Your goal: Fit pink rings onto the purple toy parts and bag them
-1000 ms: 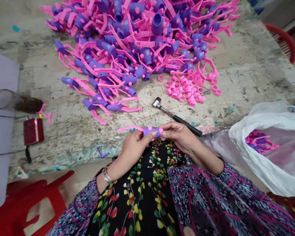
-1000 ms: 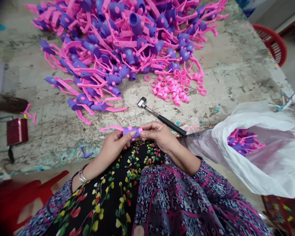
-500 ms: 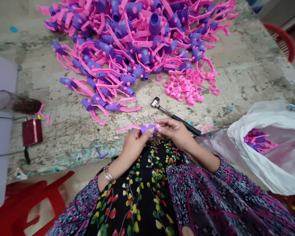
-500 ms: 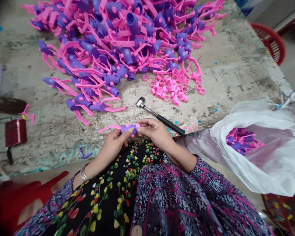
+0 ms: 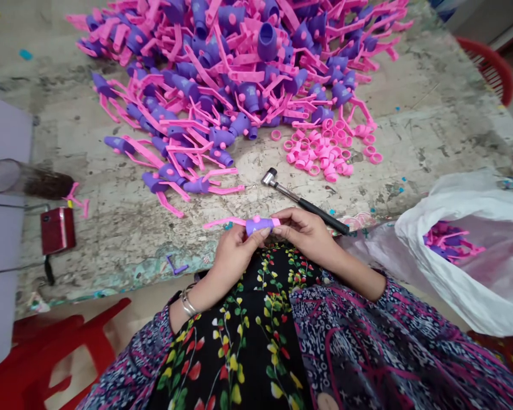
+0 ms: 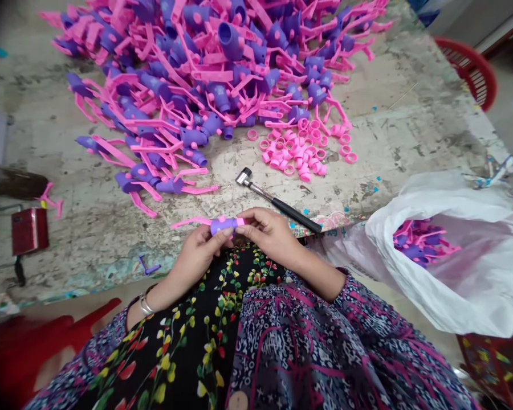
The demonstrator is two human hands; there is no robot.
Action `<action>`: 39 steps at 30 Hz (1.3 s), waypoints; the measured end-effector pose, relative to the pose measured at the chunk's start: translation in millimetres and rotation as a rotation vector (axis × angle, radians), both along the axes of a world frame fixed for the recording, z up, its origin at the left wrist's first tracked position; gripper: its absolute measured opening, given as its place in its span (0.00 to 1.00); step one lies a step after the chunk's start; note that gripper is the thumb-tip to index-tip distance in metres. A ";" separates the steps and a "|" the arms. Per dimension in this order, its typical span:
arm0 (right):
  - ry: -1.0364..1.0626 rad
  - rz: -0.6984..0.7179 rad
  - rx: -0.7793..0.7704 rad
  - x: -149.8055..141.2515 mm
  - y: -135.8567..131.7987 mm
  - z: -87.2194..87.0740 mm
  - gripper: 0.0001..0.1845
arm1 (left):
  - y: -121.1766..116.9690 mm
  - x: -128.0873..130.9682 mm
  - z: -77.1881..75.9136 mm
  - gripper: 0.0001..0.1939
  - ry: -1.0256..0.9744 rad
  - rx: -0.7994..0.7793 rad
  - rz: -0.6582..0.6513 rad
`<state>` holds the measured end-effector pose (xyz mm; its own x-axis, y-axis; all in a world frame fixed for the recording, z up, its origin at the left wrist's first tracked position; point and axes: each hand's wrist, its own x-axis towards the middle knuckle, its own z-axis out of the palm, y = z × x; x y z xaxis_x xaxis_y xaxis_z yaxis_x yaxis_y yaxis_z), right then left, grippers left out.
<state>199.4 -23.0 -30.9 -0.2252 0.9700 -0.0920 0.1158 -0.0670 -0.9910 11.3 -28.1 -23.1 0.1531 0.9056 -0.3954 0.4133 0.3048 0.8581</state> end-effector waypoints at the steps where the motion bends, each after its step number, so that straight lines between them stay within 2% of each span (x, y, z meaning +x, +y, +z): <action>1: 0.027 -0.016 -0.029 -1.2 -0.1 -1.3 0.13 | -1.3 0.5 -0.1 0.20 0.043 0.017 0.019; 6: 0.137 -0.061 -0.137 -5.7 0.6 -3.7 0.16 | -3.6 1.9 0.7 0.21 0.055 0.019 0.030; 10: 0.145 -0.045 -0.121 -6.2 -1.3 -1.4 0.14 | -1.4 0.0 1.1 0.22 -0.046 -0.017 0.017; 13: 0.075 -0.045 -0.029 -6.5 -5.4 4.1 0.13 | 0.0 -2.7 0.2 0.22 -0.195 -0.067 0.006; 17: -0.098 -0.080 0.179 -6.8 -10.1 16.2 0.13 | -0.6 -5.8 -1.5 0.19 -0.425 -0.144 -0.005; 21: -0.171 -0.041 0.311 -6.2 -10.6 23.5 0.14 | -2.0 -7.4 -2.9 0.19 -0.529 -0.193 -0.030; 27: -0.196 -0.017 0.321 -7.5 -10.4 24.7 0.14 | -1.6 -6.9 -2.4 0.22 -0.585 -0.233 -0.050; 39: -0.151 -0.016 0.252 -10.3 -9.1 26.4 0.12 | 1.1 -5.7 -3.2 0.25 -0.543 -0.288 -0.080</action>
